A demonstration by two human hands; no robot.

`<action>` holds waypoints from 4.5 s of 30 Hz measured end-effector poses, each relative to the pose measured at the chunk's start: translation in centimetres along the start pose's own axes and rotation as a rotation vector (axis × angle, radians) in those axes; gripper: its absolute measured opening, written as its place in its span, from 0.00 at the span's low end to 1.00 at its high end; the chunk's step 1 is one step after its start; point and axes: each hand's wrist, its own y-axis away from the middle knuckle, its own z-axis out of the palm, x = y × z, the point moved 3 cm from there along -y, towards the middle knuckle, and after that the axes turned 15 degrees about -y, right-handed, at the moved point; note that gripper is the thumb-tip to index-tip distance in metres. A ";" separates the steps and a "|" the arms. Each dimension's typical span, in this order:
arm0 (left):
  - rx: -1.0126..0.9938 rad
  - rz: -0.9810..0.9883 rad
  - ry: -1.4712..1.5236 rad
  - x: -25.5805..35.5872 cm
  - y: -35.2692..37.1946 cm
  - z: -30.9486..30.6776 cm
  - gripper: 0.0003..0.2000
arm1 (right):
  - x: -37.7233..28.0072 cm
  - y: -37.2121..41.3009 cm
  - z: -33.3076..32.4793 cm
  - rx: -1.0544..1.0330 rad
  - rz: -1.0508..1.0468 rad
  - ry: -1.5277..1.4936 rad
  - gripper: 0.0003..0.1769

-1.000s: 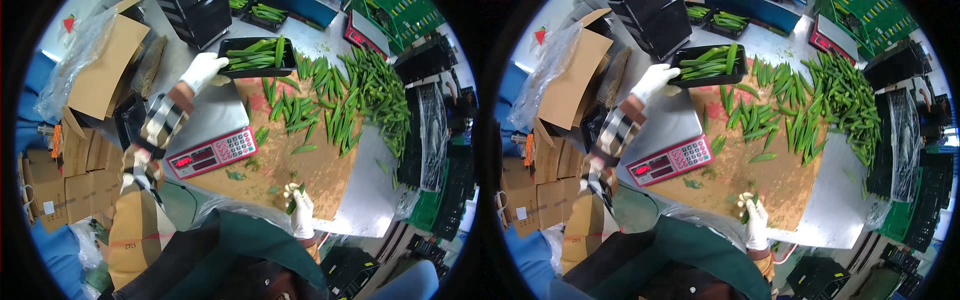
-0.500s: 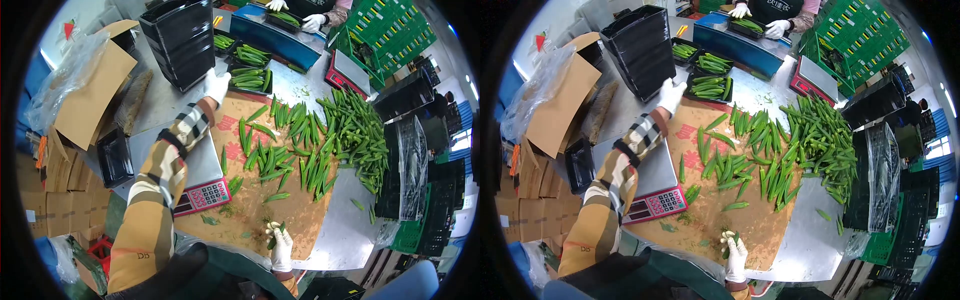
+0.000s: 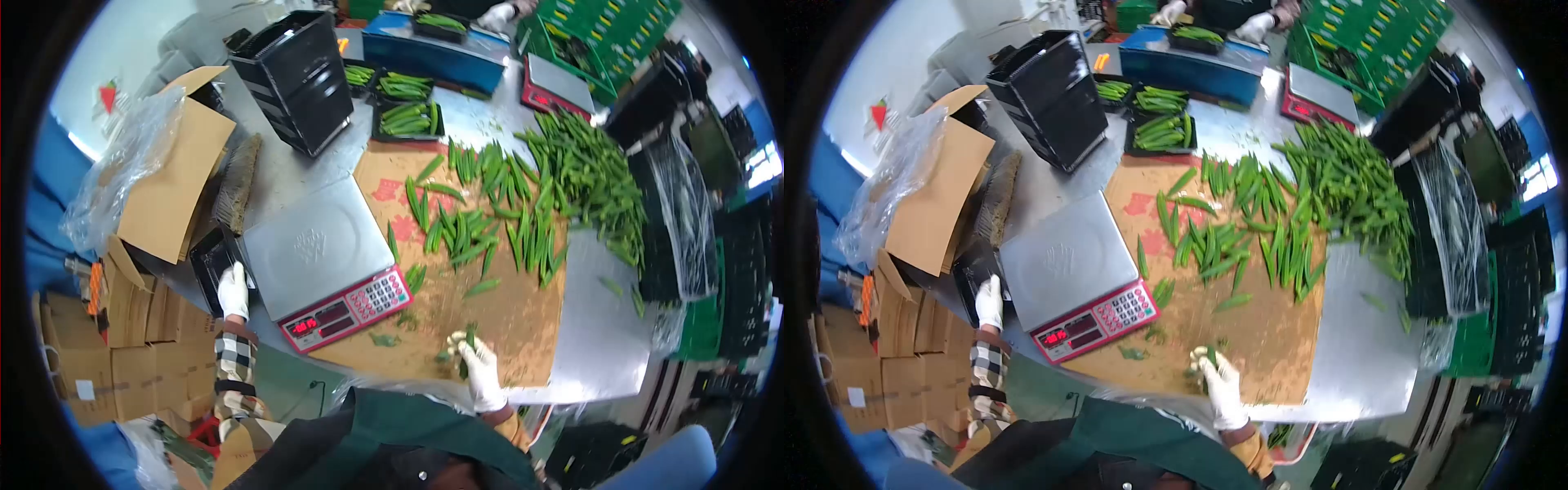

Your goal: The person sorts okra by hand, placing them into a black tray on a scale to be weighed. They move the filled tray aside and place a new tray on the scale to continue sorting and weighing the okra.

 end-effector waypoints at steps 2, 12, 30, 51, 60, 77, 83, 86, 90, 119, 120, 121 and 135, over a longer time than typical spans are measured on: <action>0.026 0.097 -0.078 0.6 2.1 -0.9 0.22 | 1.3 0.1 -0.6 -0.036 -0.017 -0.014 0.13; 0.181 -0.138 0.462 -3.2 -0.7 -1.2 0.14 | 1.9 3.7 -4.8 0.134 -0.037 -0.224 0.18; 0.202 0.730 -0.064 15.7 12.3 -8.3 0.15 | 1.7 14.8 -26.0 0.563 -0.358 1.169 0.28; -0.389 0.764 0.579 56.0 11.3 11.4 0.22 | -11.2 -18.5 -23.5 0.570 -0.666 1.048 0.45; -0.359 1.021 -0.337 62.4 11.5 24.4 0.39 | -14.0 -29.4 -16.3 0.560 -0.454 1.227 0.53; -0.326 1.636 -0.278 37.5 33.3 12.0 0.38 | 0.0 -5.0 -13.5 0.305 -0.587 1.317 0.45; -0.537 1.690 -0.264 30.5 35.9 9.5 0.35 | 3.4 0.0 -13.0 0.309 -0.561 1.240 0.43; -0.515 1.599 -0.110 29.2 34.6 8.0 0.27 | 3.0 1.2 -13.2 0.360 -0.631 1.153 0.35; -0.598 0.995 0.315 30.5 29.4 8.5 0.13 | 0.5 -0.6 -13.4 0.428 -0.745 0.978 0.19; -0.499 1.212 -0.357 25.1 33.6 10.8 0.16 | 3.8 -3.6 -8.6 0.303 -0.512 0.568 0.18; -0.576 1.196 -0.331 25.4 33.5 10.5 0.16 | 3.4 -2.9 -9.6 0.367 -0.563 0.644 0.19; -0.655 1.175 -0.307 25.7 32.9 9.7 0.16 | 3.1 -2.1 -11.1 0.427 -0.628 0.767 0.20; -0.815 0.793 0.298 29.5 28.1 11.3 0.12 | 3.3 0.4 -12.3 0.323 -0.564 0.970 0.23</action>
